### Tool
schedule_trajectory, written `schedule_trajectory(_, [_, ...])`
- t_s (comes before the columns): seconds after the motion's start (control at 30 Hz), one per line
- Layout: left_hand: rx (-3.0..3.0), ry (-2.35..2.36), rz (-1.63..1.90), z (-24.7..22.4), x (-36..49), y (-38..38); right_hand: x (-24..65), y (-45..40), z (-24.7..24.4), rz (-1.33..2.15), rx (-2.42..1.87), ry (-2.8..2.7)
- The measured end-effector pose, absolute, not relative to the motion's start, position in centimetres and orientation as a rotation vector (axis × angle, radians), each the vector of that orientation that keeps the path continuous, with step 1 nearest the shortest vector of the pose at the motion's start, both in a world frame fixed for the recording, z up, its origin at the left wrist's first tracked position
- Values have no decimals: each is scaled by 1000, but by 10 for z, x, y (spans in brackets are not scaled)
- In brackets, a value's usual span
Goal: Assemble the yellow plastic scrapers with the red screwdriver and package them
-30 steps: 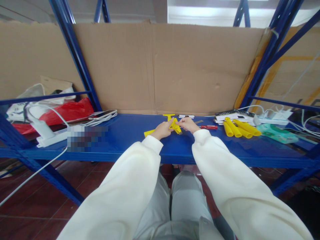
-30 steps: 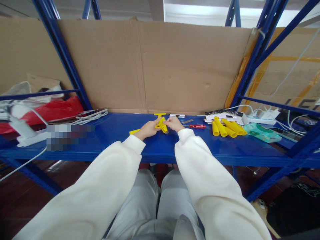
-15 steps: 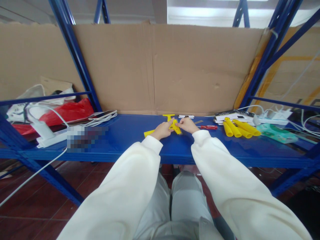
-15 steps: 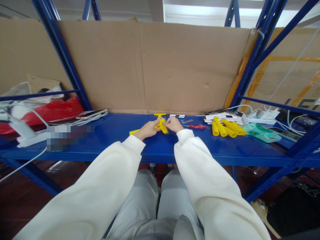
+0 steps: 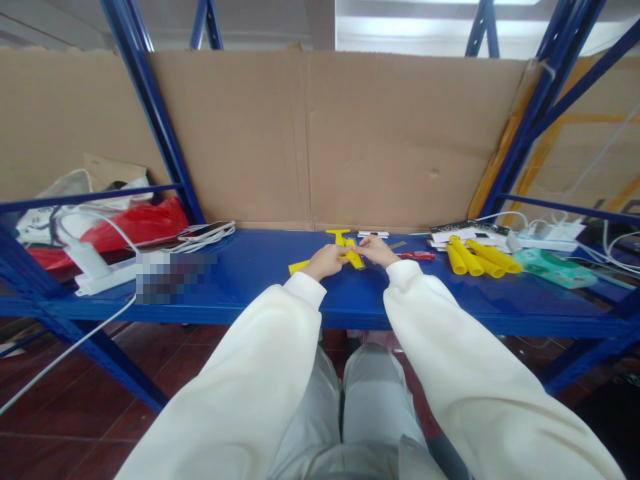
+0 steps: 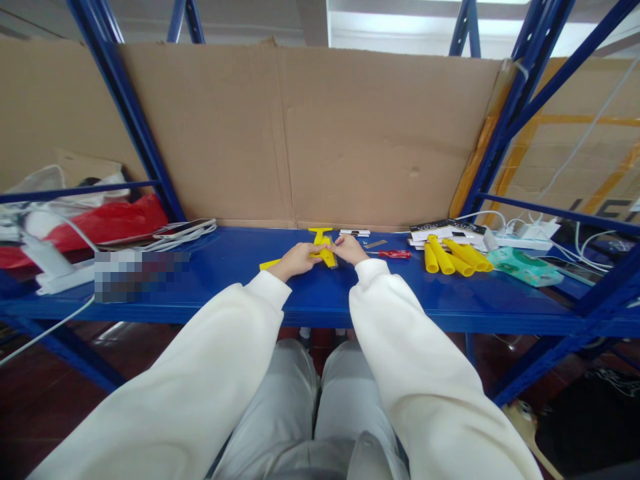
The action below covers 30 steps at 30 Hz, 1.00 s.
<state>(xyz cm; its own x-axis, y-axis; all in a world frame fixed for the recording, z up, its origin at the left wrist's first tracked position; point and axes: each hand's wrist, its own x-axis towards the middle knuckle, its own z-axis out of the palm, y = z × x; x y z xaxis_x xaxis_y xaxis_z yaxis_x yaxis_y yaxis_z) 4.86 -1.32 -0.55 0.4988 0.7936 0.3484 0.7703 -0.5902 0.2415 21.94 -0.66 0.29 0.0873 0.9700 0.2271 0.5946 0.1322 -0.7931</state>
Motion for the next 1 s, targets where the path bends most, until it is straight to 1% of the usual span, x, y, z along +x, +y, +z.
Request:
schedule_trajectory(0.2, [2648,1405,710,-8,48,-10,223,-18,14,1085,-1473,-1543])
schedule_trajectory(0.33, [2662,1417,688,-8,49,-10,226,-21,14,1283,-1388,-1527])
schedule_trajectory(0.43, [2653,1429,683,-7,49,-11,227,-19,12,1327,-1356,-1503])
schedule_trajectory(0.67, [2684,1365,669,-4,47,-15,227,-14,6,1310,-1395,-1495])
schedule_trajectory(1.0, [2684,1396,674,-3,50,-16,227,-21,13,1311,-1451,-1492])
